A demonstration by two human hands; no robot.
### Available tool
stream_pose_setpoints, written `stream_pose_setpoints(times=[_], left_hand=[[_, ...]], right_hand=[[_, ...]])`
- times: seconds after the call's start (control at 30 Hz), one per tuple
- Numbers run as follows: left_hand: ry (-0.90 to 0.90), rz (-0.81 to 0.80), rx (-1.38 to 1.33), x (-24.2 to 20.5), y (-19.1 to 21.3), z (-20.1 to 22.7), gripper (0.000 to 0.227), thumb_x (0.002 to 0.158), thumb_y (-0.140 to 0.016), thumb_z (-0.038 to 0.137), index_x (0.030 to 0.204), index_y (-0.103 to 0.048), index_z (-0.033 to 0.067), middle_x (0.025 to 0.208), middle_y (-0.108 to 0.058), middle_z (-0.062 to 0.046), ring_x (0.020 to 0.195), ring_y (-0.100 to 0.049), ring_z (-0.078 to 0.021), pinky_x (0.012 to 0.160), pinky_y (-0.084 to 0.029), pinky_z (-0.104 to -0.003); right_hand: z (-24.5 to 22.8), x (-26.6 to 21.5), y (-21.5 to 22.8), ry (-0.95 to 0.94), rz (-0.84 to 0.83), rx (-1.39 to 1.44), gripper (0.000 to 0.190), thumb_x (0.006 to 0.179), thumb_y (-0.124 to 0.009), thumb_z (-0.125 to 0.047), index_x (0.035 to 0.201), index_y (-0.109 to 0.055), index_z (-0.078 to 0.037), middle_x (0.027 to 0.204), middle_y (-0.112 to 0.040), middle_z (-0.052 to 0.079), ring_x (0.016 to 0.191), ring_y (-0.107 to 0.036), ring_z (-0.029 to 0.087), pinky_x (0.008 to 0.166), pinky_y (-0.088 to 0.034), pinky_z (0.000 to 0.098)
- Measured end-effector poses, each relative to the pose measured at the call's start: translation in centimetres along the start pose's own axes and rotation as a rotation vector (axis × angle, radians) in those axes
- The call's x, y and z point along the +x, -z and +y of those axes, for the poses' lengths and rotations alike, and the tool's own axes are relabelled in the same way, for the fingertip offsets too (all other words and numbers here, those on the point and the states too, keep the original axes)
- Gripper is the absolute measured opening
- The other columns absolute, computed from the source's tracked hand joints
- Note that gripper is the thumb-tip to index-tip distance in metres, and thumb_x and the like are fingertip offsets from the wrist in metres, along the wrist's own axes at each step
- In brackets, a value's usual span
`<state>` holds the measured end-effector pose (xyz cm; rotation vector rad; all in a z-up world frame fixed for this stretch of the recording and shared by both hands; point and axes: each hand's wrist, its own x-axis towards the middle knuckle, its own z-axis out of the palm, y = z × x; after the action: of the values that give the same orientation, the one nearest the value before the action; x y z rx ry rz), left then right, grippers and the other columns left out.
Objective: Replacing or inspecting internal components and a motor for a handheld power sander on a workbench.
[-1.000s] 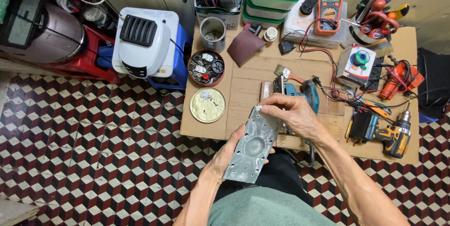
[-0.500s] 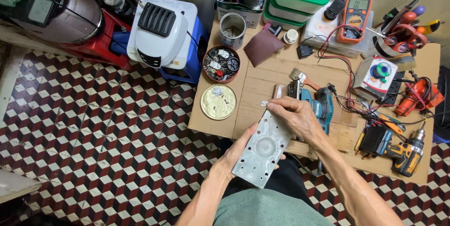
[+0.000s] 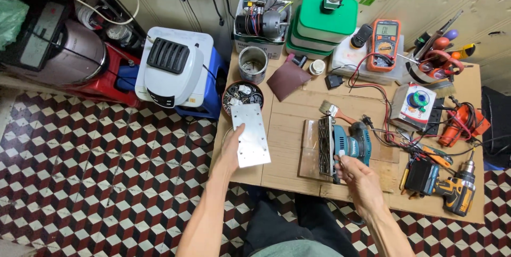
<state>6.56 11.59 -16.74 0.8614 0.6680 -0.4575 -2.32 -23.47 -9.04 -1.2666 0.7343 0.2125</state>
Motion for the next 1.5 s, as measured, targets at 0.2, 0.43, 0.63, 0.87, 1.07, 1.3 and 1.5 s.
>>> stream_pose_setpoints(times=[0.2, 0.43, 0.63, 0.87, 1.07, 1.3, 1.5], left_hand=[[-0.441, 0.358, 0.636, 11.5, 2.7, 2.2, 0.035, 0.096, -0.069, 0.023, 0.12, -0.071, -0.0023, 0.113, -0.077, -0.015, 0.096, -0.069, -0.0204, 0.086, -0.053, -0.034], [-0.331, 0.374, 0.725, 9.5, 0.0, 3.2, 0.045, 0.092, -0.068, 0.014, 0.134, -0.057, -0.0009, 0.118, -0.073, -0.015, 0.106, -0.07, -0.0238, 0.095, -0.051, -0.035], [-0.498, 0.428, 0.926, 0.0, -5.9, 1.5, 0.059, 0.094, -0.066, 0.015, 0.149, -0.046, 0.0056, 0.144, -0.05, -0.019, 0.125, -0.054, -0.0297, 0.102, -0.045, -0.042], [-0.226, -0.268, 0.537, -10.9, -14.4, -3.5, 0.041, 0.096, -0.063, 0.027, 0.134, -0.064, 0.0099, 0.129, -0.067, -0.006, 0.103, -0.07, -0.0182, 0.094, -0.056, -0.034], [-0.243, -0.058, 0.533, -9.5, -9.4, -8.1, 0.026, 0.094, -0.072, 0.021, 0.114, -0.077, 0.0063, 0.1, -0.075, -0.007, 0.092, -0.07, -0.0161, 0.081, -0.056, -0.03], [-0.285, 0.455, 0.841, -0.1, 2.5, -8.8, 0.026, 0.091, -0.073, 0.026, 0.111, -0.077, 0.0088, 0.093, -0.08, -0.006, 0.084, -0.075, -0.017, 0.078, -0.057, -0.03], [-0.653, 0.526, 1.167, -0.1, 2.0, -10.0, 0.041, 0.093, -0.069, 0.022, 0.132, -0.07, 0.0072, 0.112, -0.073, -0.016, 0.104, -0.069, -0.0275, 0.09, -0.054, -0.038]], right_hand=[[-1.0, -0.8, -1.7, -0.056, -0.063, 0.07, 0.024, 0.094, -0.067, -0.009, 0.114, -0.072, 0.004, 0.094, -0.071, 0.008, 0.08, -0.063, 0.015, 0.076, -0.053, 0.0288], [-3.0, 0.1, -4.0, -0.169, -0.145, 0.374, 0.025, 0.093, -0.065, -0.004, 0.117, -0.067, 0.002, 0.097, -0.071, 0.01, 0.088, -0.067, 0.017, 0.082, -0.055, 0.0299], [-3.9, 0.2, -4.7, -0.274, -0.397, 0.588, 0.028, 0.094, -0.066, -0.004, 0.122, -0.062, -0.002, 0.093, -0.067, 0.007, 0.083, -0.062, 0.015, 0.078, -0.053, 0.0286], [-2.8, -0.1, -5.1, -0.355, -0.569, 0.554, 0.018, 0.097, -0.064, -0.004, 0.114, -0.061, -0.001, 0.092, -0.065, 0.006, 0.079, -0.06, 0.014, 0.076, -0.051, 0.0285], [0.9, -0.4, -6.7, -0.402, -0.464, 0.322, 0.016, 0.098, -0.06, -0.005, 0.113, -0.057, -0.001, 0.096, -0.069, 0.01, 0.084, -0.067, 0.017, 0.077, -0.055, 0.0298], [4.7, -2.7, -0.8, -0.224, -0.239, -0.316, 0.038, 0.095, -0.058, -0.013, 0.132, -0.054, -0.001, 0.104, -0.075, 0.015, 0.082, -0.071, 0.019, 0.074, -0.058, 0.0297], [6.1, -3.7, 10.5, -0.13, 0.099, -0.29, 0.04, 0.094, -0.062, -0.014, 0.13, -0.059, 0.002, 0.102, -0.075, 0.016, 0.08, -0.071, 0.02, 0.072, -0.058, 0.0311]])
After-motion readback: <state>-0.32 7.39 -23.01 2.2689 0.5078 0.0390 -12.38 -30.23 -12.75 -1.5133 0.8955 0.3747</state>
